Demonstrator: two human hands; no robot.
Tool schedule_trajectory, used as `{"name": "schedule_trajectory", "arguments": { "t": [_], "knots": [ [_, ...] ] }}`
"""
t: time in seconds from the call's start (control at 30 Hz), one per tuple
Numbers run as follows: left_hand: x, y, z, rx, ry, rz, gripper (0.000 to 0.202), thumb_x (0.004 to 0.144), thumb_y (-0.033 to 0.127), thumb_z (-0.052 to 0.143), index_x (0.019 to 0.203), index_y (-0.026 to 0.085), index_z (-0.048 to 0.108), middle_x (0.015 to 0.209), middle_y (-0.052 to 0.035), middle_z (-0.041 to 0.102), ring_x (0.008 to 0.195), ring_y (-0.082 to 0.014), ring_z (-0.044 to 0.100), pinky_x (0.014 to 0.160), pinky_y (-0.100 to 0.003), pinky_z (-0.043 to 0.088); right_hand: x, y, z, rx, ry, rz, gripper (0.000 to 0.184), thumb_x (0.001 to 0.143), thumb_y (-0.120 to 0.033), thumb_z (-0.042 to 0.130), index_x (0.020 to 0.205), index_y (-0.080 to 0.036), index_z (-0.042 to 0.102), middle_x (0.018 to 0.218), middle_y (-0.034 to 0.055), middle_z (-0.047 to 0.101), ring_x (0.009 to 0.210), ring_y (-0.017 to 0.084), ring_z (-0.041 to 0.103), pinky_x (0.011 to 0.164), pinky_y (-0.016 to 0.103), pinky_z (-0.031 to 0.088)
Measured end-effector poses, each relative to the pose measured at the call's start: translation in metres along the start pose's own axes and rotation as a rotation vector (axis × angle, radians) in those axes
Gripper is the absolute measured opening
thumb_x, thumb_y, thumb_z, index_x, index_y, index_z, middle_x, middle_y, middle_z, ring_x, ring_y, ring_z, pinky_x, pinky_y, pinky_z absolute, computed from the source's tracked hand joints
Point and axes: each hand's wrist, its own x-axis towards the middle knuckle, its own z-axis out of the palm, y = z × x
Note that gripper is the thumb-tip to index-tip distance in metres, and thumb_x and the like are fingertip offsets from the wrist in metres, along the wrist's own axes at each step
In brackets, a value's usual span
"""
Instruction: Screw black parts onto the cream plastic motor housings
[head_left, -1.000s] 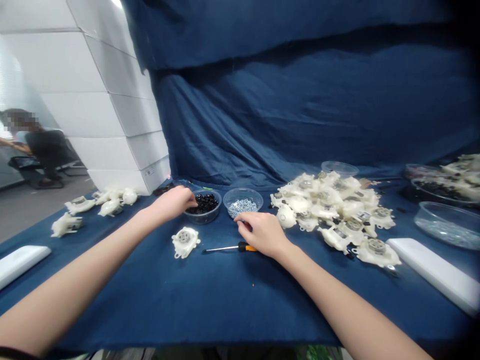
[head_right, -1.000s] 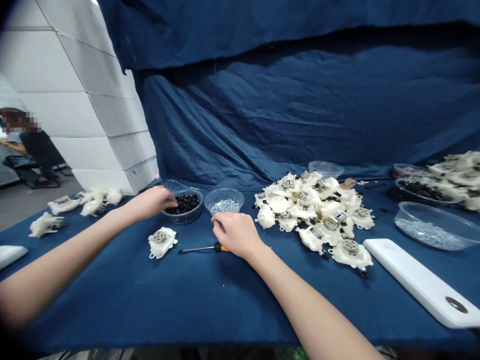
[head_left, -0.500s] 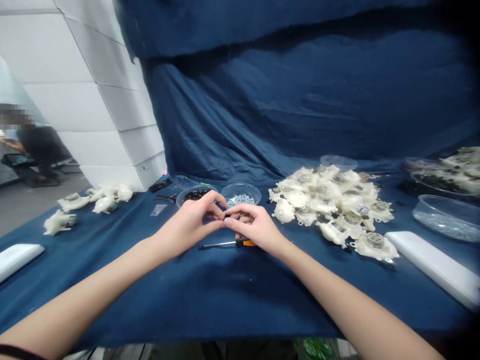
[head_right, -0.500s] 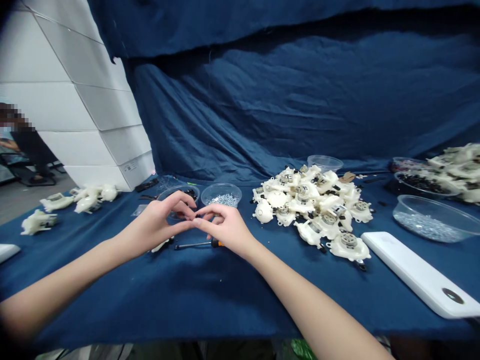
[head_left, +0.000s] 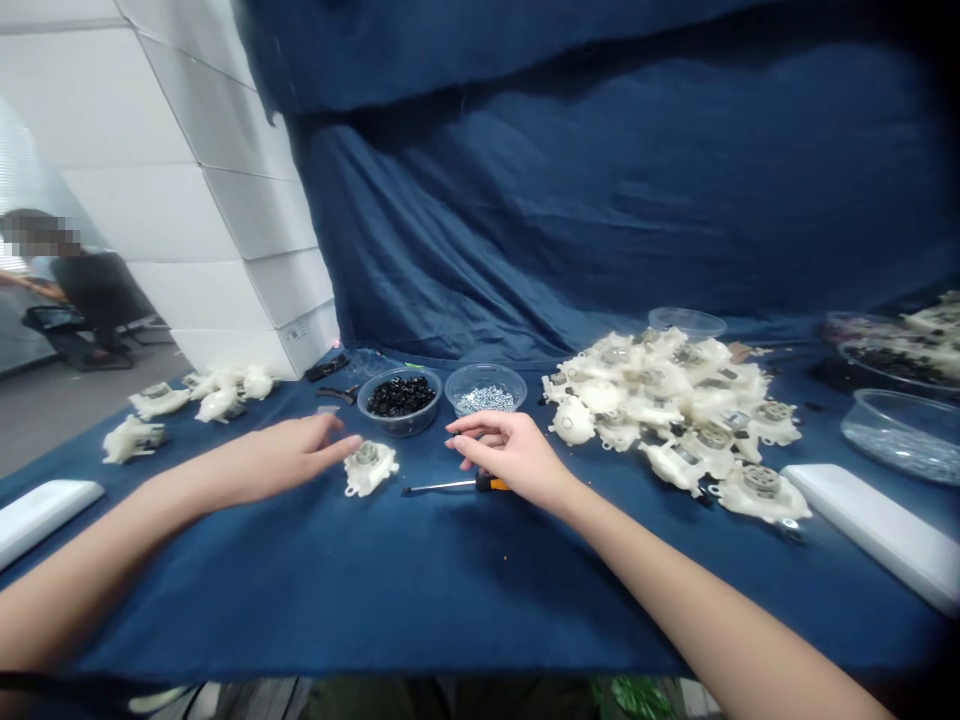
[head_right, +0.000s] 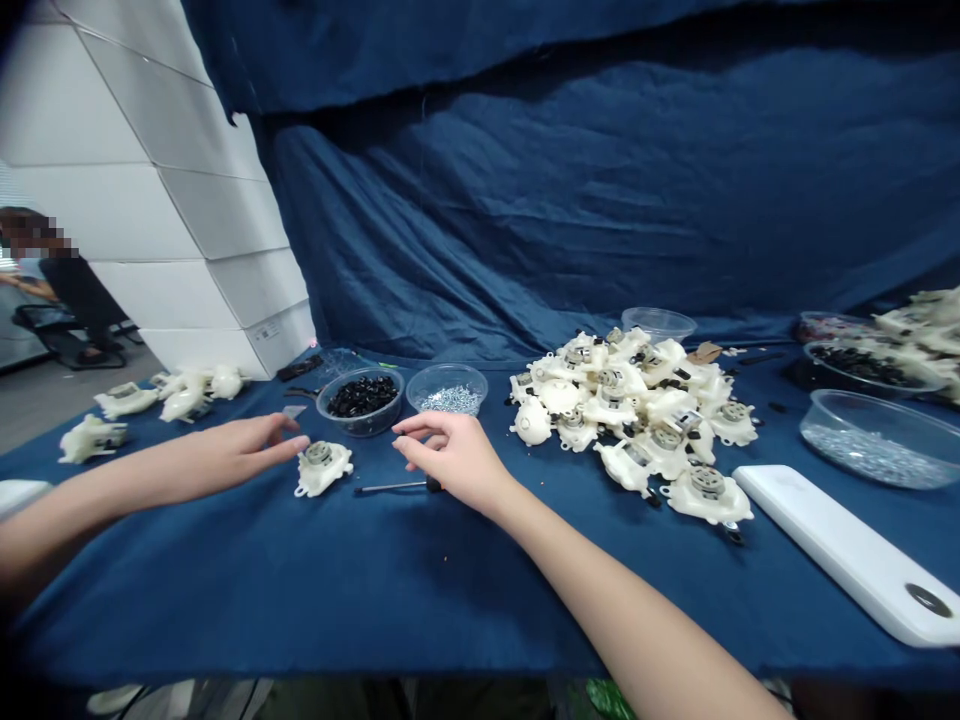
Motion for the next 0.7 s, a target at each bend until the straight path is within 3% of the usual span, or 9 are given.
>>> {"name": "schedule_trajectory", "arguments": {
  "t": [0.1,0.2,0.4,0.53,0.7],
  "knots": [
    [0.004,-0.017,0.013,-0.034,-0.12,-0.033,0.06,0.08,0.066,0.064,0.123,0.024,0.068,0.125,-0.0109,0.069,0.112,-0.0331,0.065,0.092,-0.035,0.048,-0.001,0.003,-0.001,-0.06,-0.019,-0.021,0.027,0.089,-0.036,0.067,0.109,-0.02,0.076,0.092,0.0074,0.077,0.075,0.018,0.074,0.061,0.028,0.057],
    [0.005,-0.015,0.025,-0.125,-0.194,0.053,0.058,0.085,0.063,0.062,0.13,0.027,0.064,0.138,-0.0078,0.062,0.126,-0.0297,0.057,0.104,-0.032,0.042,0.0,0.005,-0.002,-0.13,-0.015,-0.044,0.025,0.089,-0.034,0.067,0.107,-0.021,0.078,0.089,0.0058,0.075,0.074,0.017,0.071,0.062,0.027,0.055],
    [-0.005,0.0,0.041,-0.341,-0.295,0.174,0.047,0.088,0.051,0.066,0.124,0.026,0.049,0.122,-0.0063,0.065,0.105,-0.0234,0.062,0.088,-0.031,0.048,-0.001,0.007,-0.004,-0.218,-0.046,-0.064,0.022,0.085,-0.031,0.071,0.103,-0.021,0.079,0.086,0.0032,0.073,0.06,0.011,0.063,0.058,0.024,0.049],
    [-0.009,0.003,0.048,-0.568,-0.379,0.173,0.05,0.083,0.042,0.074,0.115,0.027,0.038,0.111,-0.0048,0.066,0.09,-0.0199,0.065,0.077,-0.03,0.051,-0.002,0.007,-0.002,-0.241,-0.102,-0.065,0.021,0.08,-0.028,0.077,0.099,-0.021,0.08,0.08,0.002,0.074,0.067,0.013,0.064,0.063,0.024,0.049],
    [-0.015,0.01,0.051,-0.793,-0.363,0.143,0.052,0.087,0.037,0.072,0.128,0.028,0.042,0.121,-0.0075,0.063,0.101,-0.0211,0.064,0.084,-0.032,0.054,-0.002,0.007,0.0,-0.236,-0.101,-0.053,0.021,0.082,-0.027,0.073,0.101,-0.023,0.081,0.084,0.0015,0.074,0.069,0.012,0.062,0.063,0.023,0.048]
  ]
}}
